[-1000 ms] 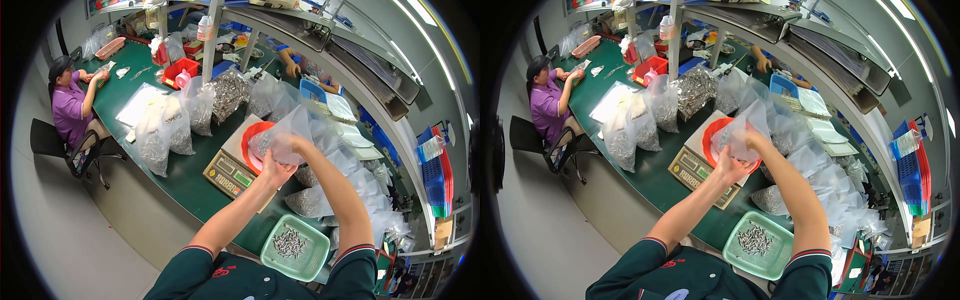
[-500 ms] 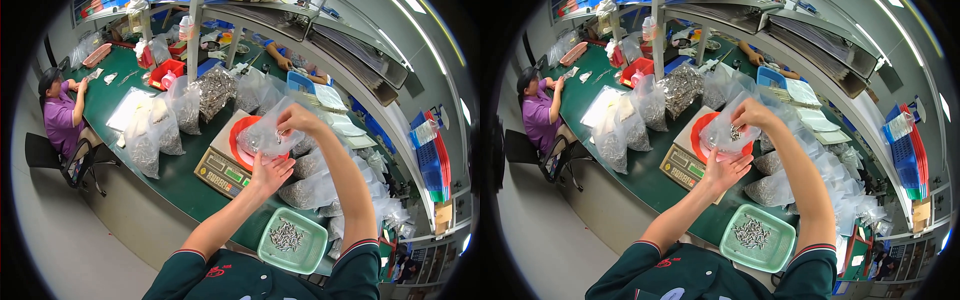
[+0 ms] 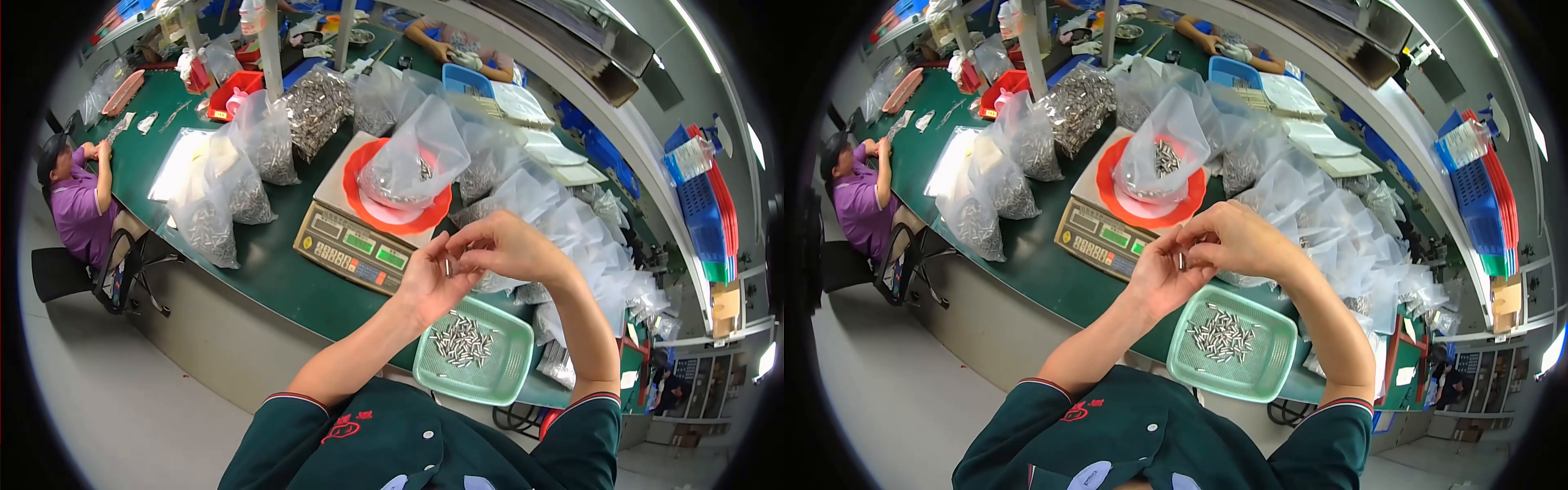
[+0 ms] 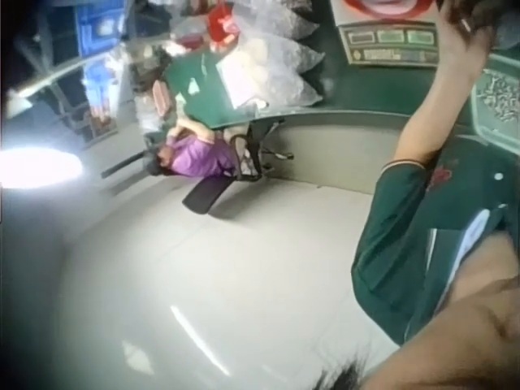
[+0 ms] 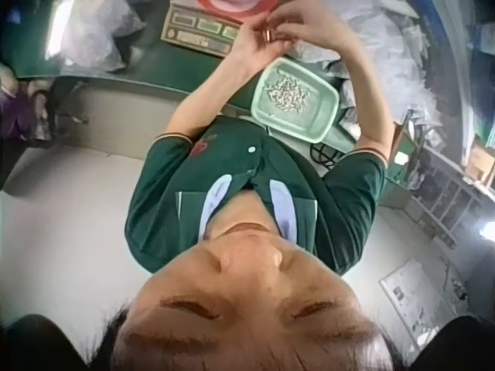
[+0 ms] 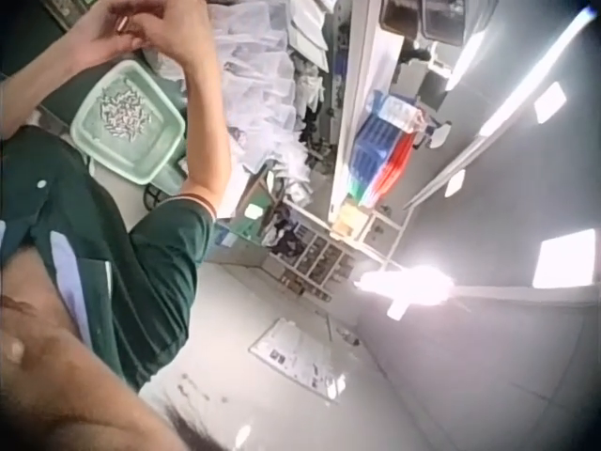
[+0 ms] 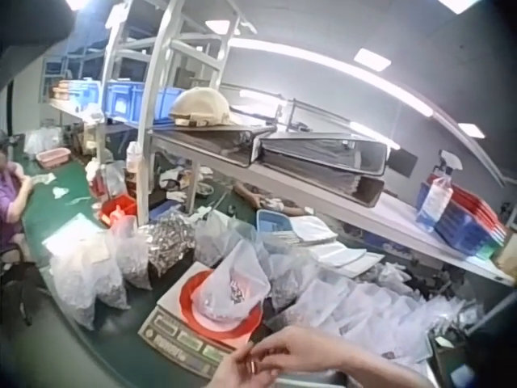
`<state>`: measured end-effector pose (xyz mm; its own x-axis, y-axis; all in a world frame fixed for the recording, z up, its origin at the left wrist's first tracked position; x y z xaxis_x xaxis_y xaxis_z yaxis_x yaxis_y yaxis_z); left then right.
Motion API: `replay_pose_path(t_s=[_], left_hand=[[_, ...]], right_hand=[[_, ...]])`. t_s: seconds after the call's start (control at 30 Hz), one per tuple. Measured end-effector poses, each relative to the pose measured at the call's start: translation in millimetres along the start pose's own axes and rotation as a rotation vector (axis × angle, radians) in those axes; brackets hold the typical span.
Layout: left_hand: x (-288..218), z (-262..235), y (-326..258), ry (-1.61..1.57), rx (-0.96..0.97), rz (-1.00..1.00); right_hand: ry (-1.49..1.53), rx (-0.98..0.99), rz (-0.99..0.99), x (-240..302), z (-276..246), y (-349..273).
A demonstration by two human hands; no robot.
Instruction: Weighing small metal components on a digital scale and placing them into plastic bags.
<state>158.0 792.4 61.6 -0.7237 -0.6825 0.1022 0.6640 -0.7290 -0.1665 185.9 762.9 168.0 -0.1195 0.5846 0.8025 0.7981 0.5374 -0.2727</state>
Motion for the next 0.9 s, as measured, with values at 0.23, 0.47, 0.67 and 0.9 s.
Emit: replay_pose_path(t_s=[0.23, 0.47, 0.67, 0.9], left_hand=[[5, -10, -12, -0.078, 0.020, -0.038], [4, -17, -20, -0.067, 0.031, -0.025], [1, -15, -29, -0.001, -0.017, 0.003], [2, -117, -69, 0.069, -0.260, -0.048]], right_hand=[[-0.028, -0.146, -0.021, -1, -1, -14], [-0.170, -0.153, -0.185, 6, 14, -16], [-0.254, -0.293, -0.257, 20, 3, -9], [-0.570, -0.459, -0.225, 28, -39, 62]])
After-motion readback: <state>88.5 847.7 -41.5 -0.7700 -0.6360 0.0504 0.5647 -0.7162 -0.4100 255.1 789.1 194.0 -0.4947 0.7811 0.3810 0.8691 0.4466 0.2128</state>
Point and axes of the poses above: each hand's wrist, its own y-axis towards the middle knuckle, its own z-axis out of the palm, x = y × z, the point moved 7 cm from there along y, towards the middle knuckle, and after that the axes turned 10 degrees about y, right-handed, at the moved point
